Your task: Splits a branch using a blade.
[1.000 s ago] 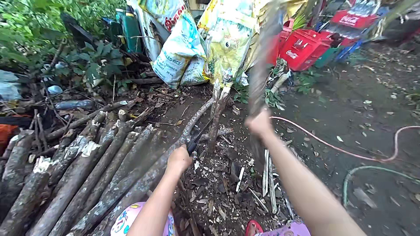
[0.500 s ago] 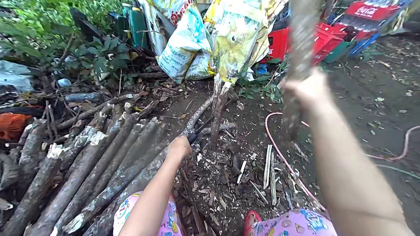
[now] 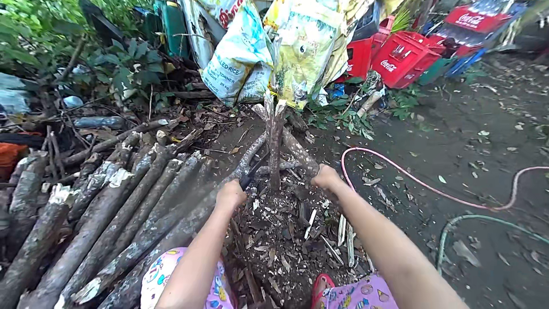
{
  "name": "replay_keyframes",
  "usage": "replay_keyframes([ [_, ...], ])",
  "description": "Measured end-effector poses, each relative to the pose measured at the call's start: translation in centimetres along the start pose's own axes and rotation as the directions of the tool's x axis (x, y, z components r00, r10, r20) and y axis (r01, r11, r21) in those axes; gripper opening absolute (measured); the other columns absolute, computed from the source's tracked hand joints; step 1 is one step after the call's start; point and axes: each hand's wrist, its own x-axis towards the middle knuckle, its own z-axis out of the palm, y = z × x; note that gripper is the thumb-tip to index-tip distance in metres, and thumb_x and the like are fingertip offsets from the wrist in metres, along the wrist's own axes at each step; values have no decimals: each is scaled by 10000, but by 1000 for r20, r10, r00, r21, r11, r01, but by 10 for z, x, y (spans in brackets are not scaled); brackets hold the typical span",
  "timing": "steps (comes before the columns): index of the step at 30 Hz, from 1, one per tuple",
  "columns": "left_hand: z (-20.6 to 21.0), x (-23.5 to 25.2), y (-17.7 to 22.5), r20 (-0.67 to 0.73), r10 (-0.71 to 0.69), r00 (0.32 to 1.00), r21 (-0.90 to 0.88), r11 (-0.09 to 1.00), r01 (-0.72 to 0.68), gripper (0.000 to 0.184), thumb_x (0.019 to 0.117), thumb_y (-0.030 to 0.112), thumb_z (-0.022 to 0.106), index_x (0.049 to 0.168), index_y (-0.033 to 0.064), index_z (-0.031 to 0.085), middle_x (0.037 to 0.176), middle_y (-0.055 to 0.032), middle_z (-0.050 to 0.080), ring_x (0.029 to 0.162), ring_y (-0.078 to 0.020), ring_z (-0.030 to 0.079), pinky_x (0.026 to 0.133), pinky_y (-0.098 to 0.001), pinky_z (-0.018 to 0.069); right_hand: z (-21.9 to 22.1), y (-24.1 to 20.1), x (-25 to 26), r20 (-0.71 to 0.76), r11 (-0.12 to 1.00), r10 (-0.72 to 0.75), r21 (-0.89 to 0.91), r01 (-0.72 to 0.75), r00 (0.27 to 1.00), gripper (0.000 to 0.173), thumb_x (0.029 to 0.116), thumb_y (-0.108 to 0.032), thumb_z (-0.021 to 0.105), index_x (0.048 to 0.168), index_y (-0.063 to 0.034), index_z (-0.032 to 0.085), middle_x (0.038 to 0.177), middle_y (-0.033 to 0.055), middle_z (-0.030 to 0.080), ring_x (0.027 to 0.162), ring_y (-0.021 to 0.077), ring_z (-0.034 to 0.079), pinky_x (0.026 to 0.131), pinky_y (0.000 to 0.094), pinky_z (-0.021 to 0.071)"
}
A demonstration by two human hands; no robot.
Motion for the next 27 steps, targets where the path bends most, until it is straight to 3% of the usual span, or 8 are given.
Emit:
replay_keyframes([
  [6, -1, -2, 6, 1, -8, 1000, 13, 1000, 8, 527, 937, 182, 663, 1420, 21, 527, 1364, -245, 613, 1283, -398, 604, 1020, -611, 502, -124, -12, -52, -478, 901, -173, 276, 334, 861, 642, 775, -136, 855, 1323, 18, 559, 1097, 284, 659, 965, 434, 665, 826, 658, 533],
  [10, 7, 0, 12, 12, 2, 1000, -1, 1000, -2, 537, 944, 183, 650, 1448, 48, 520, 1366, -231, 621, 1275, -395, 611, 1018, -613, 505, -216, -41, -103, -905, 522, -118, 293, 801, 408, 759, 737, -118, 796, 1401, -33, 436, 1137, 60, 639, 872, 134, 701, 748, 327, 638],
  [12, 14, 3, 17, 4, 6, 1000, -16, 1000, -6, 527, 932, 164, 650, 1432, 50, 530, 1344, -227, 635, 1256, -394, 625, 1002, -611, 517, -218, -52, -99, -965, 316, 0, 249, 915, 263, 623, 768, -61, 753, 1304, -8, 440, 1016, 49, 658, 775, 135, 705, 695, 316, 643],
  [13, 15, 4, 20, 3, 7, 1000, -13, 1000, -7, 526, 933, 159, 653, 1431, 45, 528, 1343, -229, 635, 1257, -397, 625, 1002, -610, 518, -194, -47, -91, -955, 366, -2, 274, 889, 295, 753, 785, -57, 757, 1405, 60, 346, 1096, 115, 627, 850, 172, 701, 760, 338, 640],
  [15, 14, 4, 22, 9, 10, 1000, 6, 1000, -11, 528, 938, 160, 653, 1438, 47, 523, 1347, -229, 634, 1265, -400, 620, 1005, -611, 514, -98, -18, -57, -826, 717, -42, 367, 592, 562, 858, 750, -64, 802, 1446, 140, 345, 1164, 235, 624, 954, 272, 678, 846, 433, 597],
  [18, 14, 6, 15, 12, 17, 1000, 55, 998, -18, 522, 940, 203, 669, 1426, 54, 548, 1364, -232, 623, 1271, -413, 609, 1000, -637, 504, 25, 37, 12, -246, 994, 29, 109, -2, 969, 749, 785, -150, 818, 1411, 65, 468, 1255, 303, 635, 1160, 445, 645, 969, 648, 506],
  [22, 31, 13, 3, 19, 0, 1000, 13, 1000, 0, 515, 936, 165, 658, 1425, 49, 542, 1357, -234, 627, 1272, -404, 613, 1010, -616, 508, 20, 27, 15, 28, 992, 55, 116, -58, 998, 651, 786, -83, 811, 1366, 17, 533, 1242, 252, 640, 1137, 376, 643, 954, 569, 513],
  [27, 30, 16, 4, 43, -4, 999, -5, 1000, 5, 535, 940, 197, 669, 1435, 46, 533, 1363, -230, 624, 1271, -399, 614, 1013, -611, 508, -67, 7, -37, -252, 850, -72, 490, 192, 965, 556, 831, -28, 781, 1331, 6, 540, 1056, 211, 652, 846, 292, 646, 765, 487, 550],
])
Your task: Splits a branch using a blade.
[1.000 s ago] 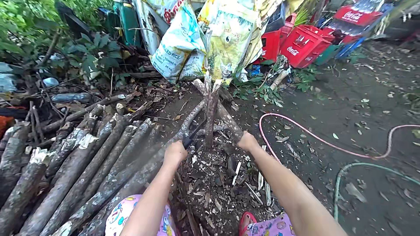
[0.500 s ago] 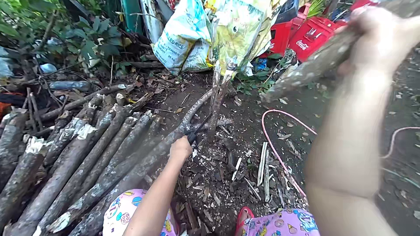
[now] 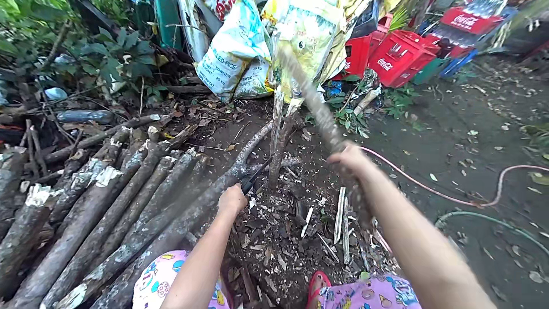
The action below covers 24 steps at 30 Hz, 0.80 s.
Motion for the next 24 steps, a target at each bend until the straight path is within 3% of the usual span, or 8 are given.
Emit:
replay_keyframes([
  [2, 0, 3, -2, 8, -5, 1000, 6, 1000, 5, 536, 941, 210, 673, 1432, 46, 534, 1366, -228, 623, 1271, -395, 615, 1015, -614, 505, -41, -37, -3, -262, 965, -201, 112, 236, 944, 622, 787, -46, 804, 1338, 13, 521, 1018, 177, 665, 789, 256, 673, 715, 467, 587],
  [4, -1, 5, -2, 13, -14, 1000, 14, 1000, 14, 527, 933, 197, 667, 1421, 46, 538, 1358, -224, 628, 1264, -394, 620, 1009, -615, 509, -73, -74, 2, -512, 830, -357, 210, 517, 781, 797, 722, -54, 798, 1425, -16, 425, 1119, 109, 639, 830, 178, 698, 716, 387, 635],
  [7, -2, 5, 3, 28, -24, 999, 28, 999, 23, 524, 938, 184, 654, 1427, 44, 530, 1363, -226, 625, 1273, -395, 616, 1011, -604, 513, -62, -95, 13, -693, 643, -397, 257, 721, 602, 869, 732, -36, 762, 1465, 9, 297, 1170, 105, 598, 843, 159, 704, 721, 343, 651],
  [10, 1, 1, 6, 29, -26, 999, 42, 999, 25, 510, 941, 176, 649, 1420, 42, 532, 1363, -224, 626, 1275, -391, 616, 1009, -604, 513, 37, 5, 25, -447, 947, -289, -1, 323, 847, 845, 718, -69, 819, 1429, 123, 406, 1183, 266, 642, 1011, 323, 683, 898, 503, 582],
  [12, -1, -2, 4, 27, -27, 999, 72, 997, 25, 511, 930, 196, 670, 1403, 41, 555, 1359, -230, 627, 1268, -401, 616, 994, -621, 516, 91, 75, 36, -85, 918, 14, -395, -46, 996, 725, 777, -173, 819, 1376, 76, 496, 1222, 288, 651, 1130, 415, 662, 965, 618, 520],
  [15, 1, -2, -8, 47, -33, 998, 89, 996, 29, 534, 928, 207, 680, 1414, 32, 546, 1379, -238, 610, 1284, -410, 601, 1005, -626, 507, 108, 92, 48, 181, 833, 295, -530, -160, 938, 635, 814, -182, 805, 1363, 6, 545, 1281, 245, 640, 1203, 391, 631, 989, 602, 501],
  [20, 6, 0, -6, 39, -42, 998, 56, 998, 40, 520, 941, 193, 662, 1417, 28, 534, 1374, -229, 616, 1278, -393, 612, 1003, -601, 519, 56, 37, 25, 120, 988, 100, -127, -84, 988, 597, 803, -34, 801, 1343, 31, 554, 1161, 258, 648, 996, 360, 654, 878, 543, 535],
  [24, 19, 9, 1, 45, -32, 998, 26, 999, 31, 523, 931, 185, 672, 1409, 23, 538, 1369, -228, 619, 1270, -386, 618, 1006, -600, 519, -31, -39, 9, -308, 955, -234, 104, 277, 922, 724, 754, -91, 832, 1377, 20, 481, 1090, 209, 654, 858, 294, 684, 751, 512, 592],
])
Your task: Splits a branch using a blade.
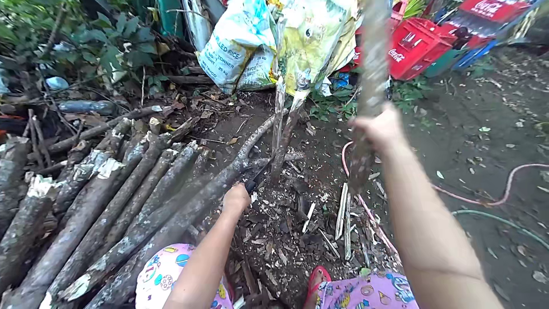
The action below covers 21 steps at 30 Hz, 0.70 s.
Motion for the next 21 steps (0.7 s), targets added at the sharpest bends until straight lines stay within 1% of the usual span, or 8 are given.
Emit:
replay_keyframes([
  [3, 5, 10, 8, -7, 11, 1000, -12, 1000, -11, 512, 938, 198, 666, 1408, 35, 548, 1362, -226, 625, 1268, -395, 618, 1002, -606, 520, -23, -45, 25, -363, 882, -259, 288, 372, 895, 822, 716, -46, 784, 1422, 0, 367, 1131, 91, 618, 808, 147, 708, 698, 341, 653],
  [5, 7, 16, 13, -10, 12, 1000, -9, 1000, -12, 506, 935, 199, 660, 1404, 42, 551, 1351, -221, 634, 1262, -392, 624, 1000, -605, 523, -6, -29, 23, -420, 860, -266, 303, 410, 868, 861, 743, -35, 771, 1462, 42, 305, 1136, 129, 614, 808, 177, 704, 711, 362, 650],
  [7, 8, 19, 16, -7, 11, 1000, -9, 1000, -11, 514, 940, 186, 654, 1418, 38, 535, 1354, -224, 632, 1265, -388, 623, 1003, -603, 521, 36, 41, -10, -206, 993, -104, 29, 112, 973, 864, 715, -43, 806, 1438, 126, 363, 1129, 236, 641, 910, 291, 695, 823, 458, 612],
  [8, 11, 20, 17, -4, 7, 1000, -7, 1000, -7, 524, 940, 185, 655, 1427, 38, 527, 1361, -224, 628, 1268, -388, 621, 1006, -602, 519, 63, 88, -27, -4, 974, 88, -208, -87, 996, 836, 723, -55, 829, 1419, 120, 400, 1154, 280, 641, 997, 372, 678, 884, 542, 572],
  [10, 17, 22, 17, -4, 3, 1000, 22, 1000, -3, 539, 928, 199, 673, 1422, 33, 536, 1363, -227, 627, 1267, -395, 619, 997, -604, 523, 99, 163, -45, 265, 718, 465, -671, -185, 844, 767, 801, -176, 807, 1438, 53, 449, 1286, 287, 633, 1187, 437, 640, 988, 631, 510],
  [12, 23, 28, 10, 8, -8, 1000, 36, 999, 8, 550, 943, 219, 672, 1441, 36, 526, 1374, -229, 621, 1274, -399, 614, 1004, -605, 519, 116, 187, -48, 327, 621, 607, -764, -175, 724, 698, 844, -230, 787, 1424, 3, 477, 1304, 249, 636, 1206, 401, 642, 987, 606, 515],
  [16, 32, 33, 11, 31, -17, 999, 13, 1000, 17, 547, 940, 178, 662, 1449, 42, 514, 1382, -225, 617, 1280, -383, 615, 1016, -594, 516, 104, 179, -47, 352, 778, 568, -526, -345, 744, 634, 765, -87, 825, 1333, 14, 565, 1201, 248, 656, 1087, 377, 657, 925, 567, 524],
  [21, 37, 41, 2, 39, -22, 999, -22, 999, 23, 571, 964, 265, 674, 1460, 36, 508, 1389, -227, 613, 1286, -387, 611, 1028, -598, 507, 45, 106, -15, 139, 957, 279, -119, -263, 950, 640, 774, 3, 813, 1347, 47, 530, 1087, 247, 662, 917, 339, 677, 815, 532, 567],
])
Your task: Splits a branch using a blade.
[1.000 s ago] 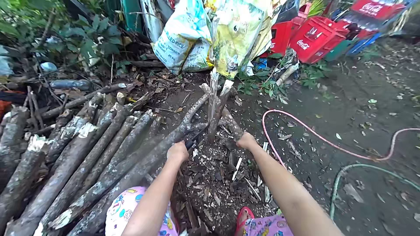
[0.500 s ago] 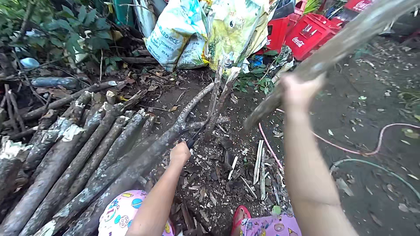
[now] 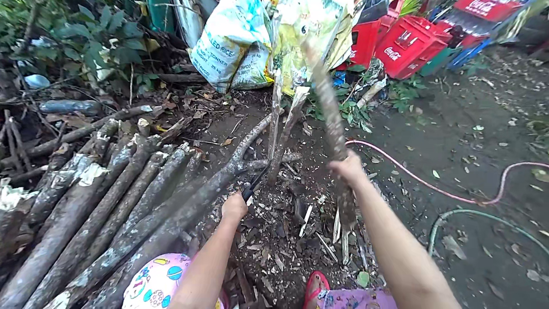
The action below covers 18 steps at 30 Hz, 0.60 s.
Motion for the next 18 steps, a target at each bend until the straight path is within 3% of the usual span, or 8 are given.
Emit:
replay_keyframes([
  [3, 0, 4, -6, -2, -23, 1000, -19, 1000, 23, 578, 942, 255, 685, 1450, 37, 516, 1378, -224, 619, 1276, -381, 616, 1024, -601, 506, -17, -37, 11, -323, 939, -223, 181, 292, 920, 752, 700, -24, 832, 1367, 36, 489, 1126, 220, 662, 946, 310, 697, 830, 524, 595],
  [5, -2, 4, -6, 2, -35, 999, -35, 999, 35, 579, 933, 237, 695, 1447, 37, 517, 1372, -231, 620, 1276, -386, 615, 1028, -600, 504, 3, -43, 9, -402, 906, -255, 219, 363, 879, 825, 722, -50, 827, 1432, 40, 418, 1175, 223, 641, 973, 300, 700, 844, 498, 609],
  [7, -2, 4, -7, 12, -46, 999, -43, 998, 46, 586, 942, 240, 697, 1456, 35, 506, 1380, -233, 614, 1286, -383, 610, 1040, -592, 500, 43, -13, -2, -261, 972, -187, 94, 217, 947, 867, 742, -62, 841, 1468, 68, 384, 1211, 278, 633, 1069, 366, 670, 921, 545, 564],
  [8, 0, 4, -9, 11, -51, 999, -43, 998, 51, 579, 937, 235, 694, 1449, 35, 510, 1371, -233, 619, 1277, -380, 617, 1034, -589, 507, 66, 16, -2, -103, 992, -95, -94, 85, 990, 854, 741, -85, 842, 1456, 67, 399, 1211, 277, 641, 1103, 378, 665, 952, 552, 551],
  [10, 3, 4, -15, 16, -66, 998, -21, 998, 67, 562, 933, 233, 687, 1435, 37, 526, 1366, -227, 624, 1272, -376, 621, 1025, -588, 513, 105, 69, -2, 216, 829, 204, -556, -52, 955, 790, 807, -207, 810, 1462, 32, 437, 1291, 266, 641, 1197, 415, 644, 995, 613, 515],
  [11, 3, 6, -20, 21, -78, 997, -4, 997, 78, 570, 929, 231, 684, 1442, 42, 526, 1376, -224, 619, 1281, -378, 613, 1026, -591, 512, 119, 84, 0, 275, 752, 308, -657, -56, 911, 751, 827, -220, 790, 1458, 2, 449, 1309, 252, 639, 1212, 414, 641, 986, 619, 519],
  [14, 16, 8, -38, 39, -105, 994, -23, 994, 106, 573, 939, 219, 677, 1459, 40, 514, 1387, -225, 613, 1291, -378, 608, 1036, -593, 507, 131, 83, -11, 323, 700, 387, -713, -47, 863, 676, 858, -218, 748, 1439, -26, 461, 1313, 223, 644, 1228, 375, 643, 975, 584, 530],
  [18, 18, 7, -34, 40, -112, 993, -33, 993, 113, 555, 940, 218, 679, 1446, 47, 528, 1386, -224, 615, 1286, -379, 612, 1030, -591, 511, 104, 53, -9, 351, 869, 269, -490, -69, 897, 662, 781, -142, 835, 1366, 10, 564, 1271, 264, 642, 1195, 416, 624, 998, 620, 489],
])
